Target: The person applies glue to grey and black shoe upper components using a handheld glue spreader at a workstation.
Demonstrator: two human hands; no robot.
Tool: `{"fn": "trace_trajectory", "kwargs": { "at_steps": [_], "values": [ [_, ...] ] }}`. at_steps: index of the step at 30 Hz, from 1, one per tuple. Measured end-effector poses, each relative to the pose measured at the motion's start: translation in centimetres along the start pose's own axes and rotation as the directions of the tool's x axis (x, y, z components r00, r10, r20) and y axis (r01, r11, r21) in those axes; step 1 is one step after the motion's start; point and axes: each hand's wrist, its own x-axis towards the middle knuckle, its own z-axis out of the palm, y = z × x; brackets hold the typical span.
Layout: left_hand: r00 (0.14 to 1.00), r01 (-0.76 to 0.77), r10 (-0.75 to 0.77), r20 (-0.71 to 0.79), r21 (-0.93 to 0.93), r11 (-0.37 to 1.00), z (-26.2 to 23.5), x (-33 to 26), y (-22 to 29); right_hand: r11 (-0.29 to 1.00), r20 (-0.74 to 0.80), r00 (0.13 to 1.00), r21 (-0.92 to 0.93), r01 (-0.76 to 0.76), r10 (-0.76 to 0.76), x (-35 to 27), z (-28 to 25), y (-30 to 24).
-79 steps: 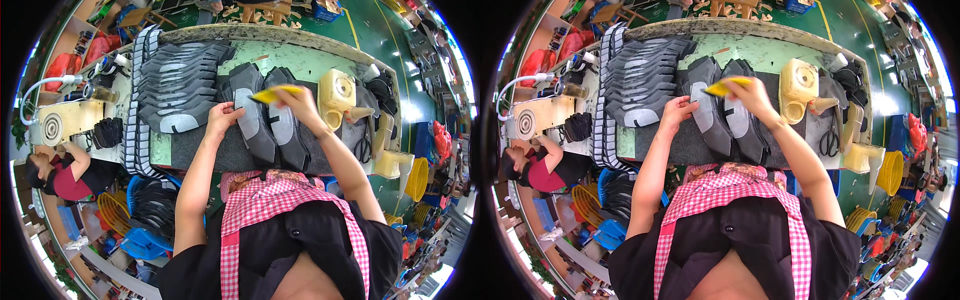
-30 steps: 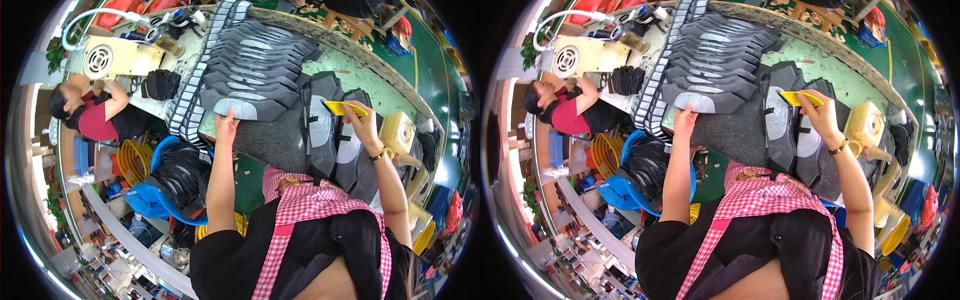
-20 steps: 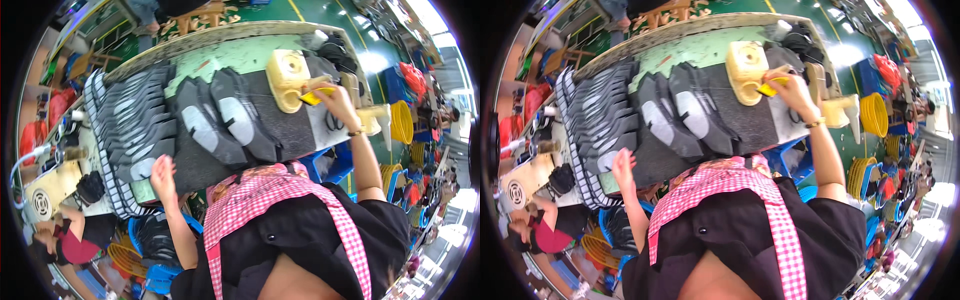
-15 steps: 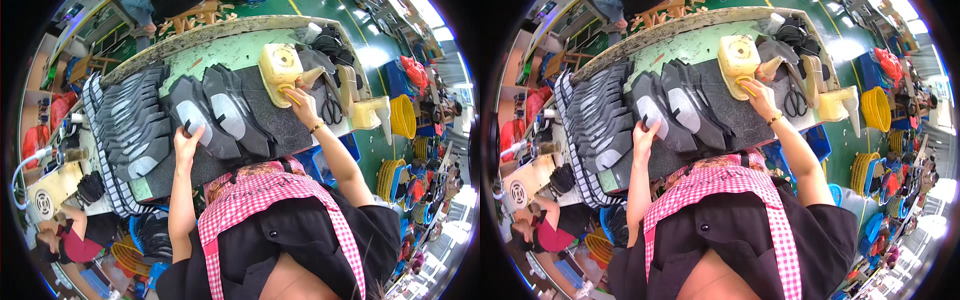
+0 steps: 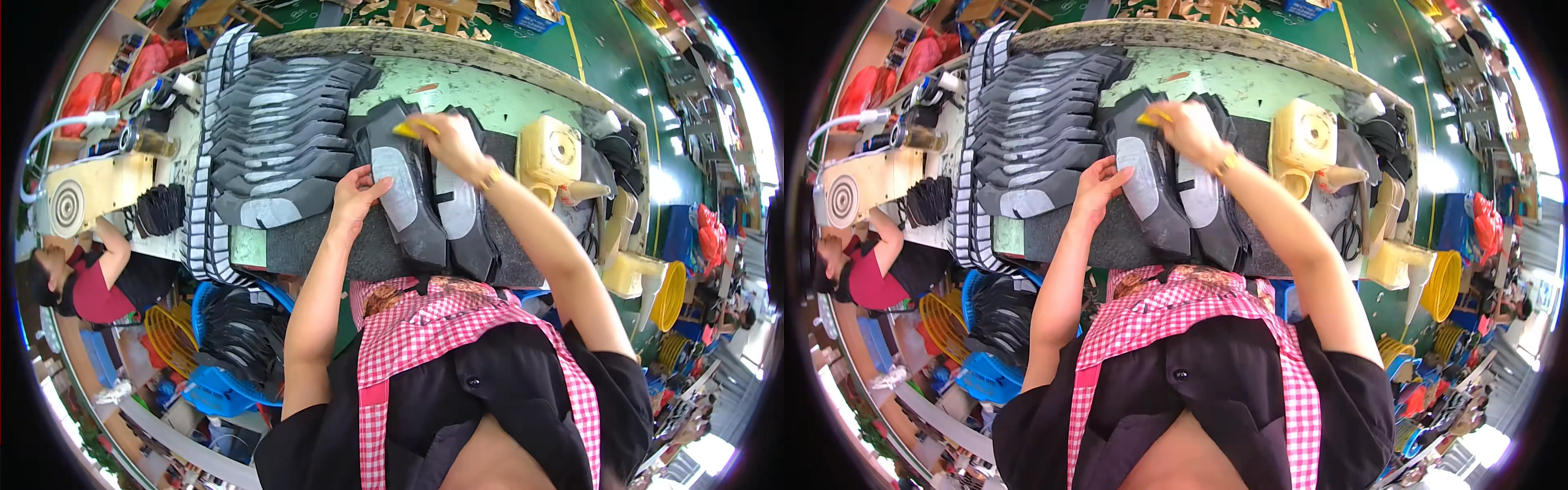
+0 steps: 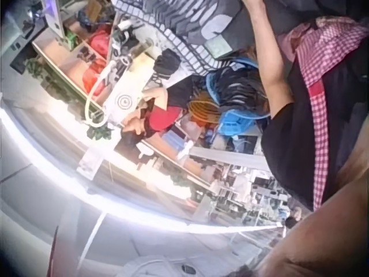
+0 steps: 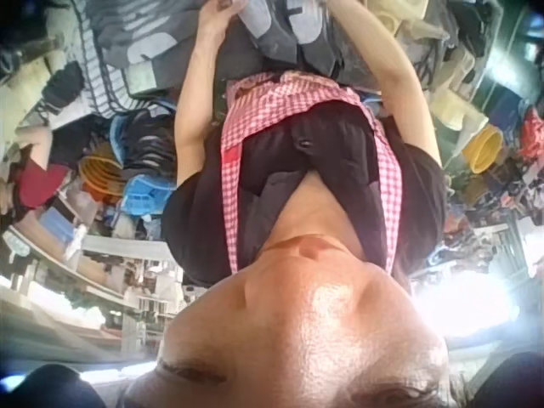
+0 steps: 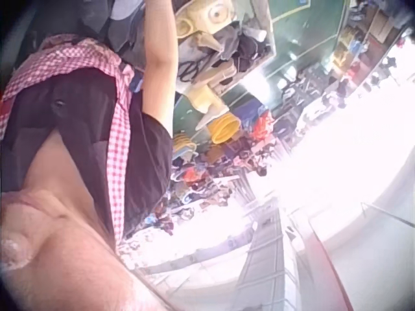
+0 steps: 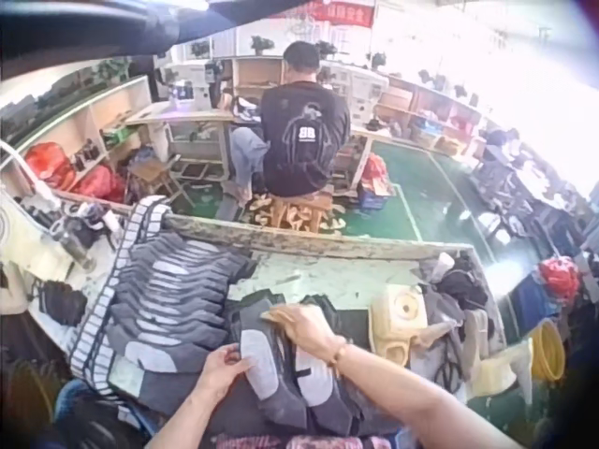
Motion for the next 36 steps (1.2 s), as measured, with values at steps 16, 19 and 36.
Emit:
{"fn": "trace_trajectory", "kwargs": {
  "at_steps": [16,19,36],
  "values": [
    [0.995,-0.034,0.025,0.100,0.092,0.995,-2.1,2.4,-0.1,0.914,0.470,0.784,0.198,0.354,-0.406,-11.6,-5.1,-3.4],
    [0.995,0.044,-0.052,0.091,0.085,0.995,-2.5,2.9,-0.3,0.923,0.443,0.821,0.301,0.241,-0.359,-13.0,-6.5,-4.7],
    [0.998,-0.058,0.060,0.034,-0.075,0.995,-2.7,-1.7,0.1,0.884,0.115,0.885,0.074,-0.461,0.452,3.8,-3.0,-4.6]
  ]
}}
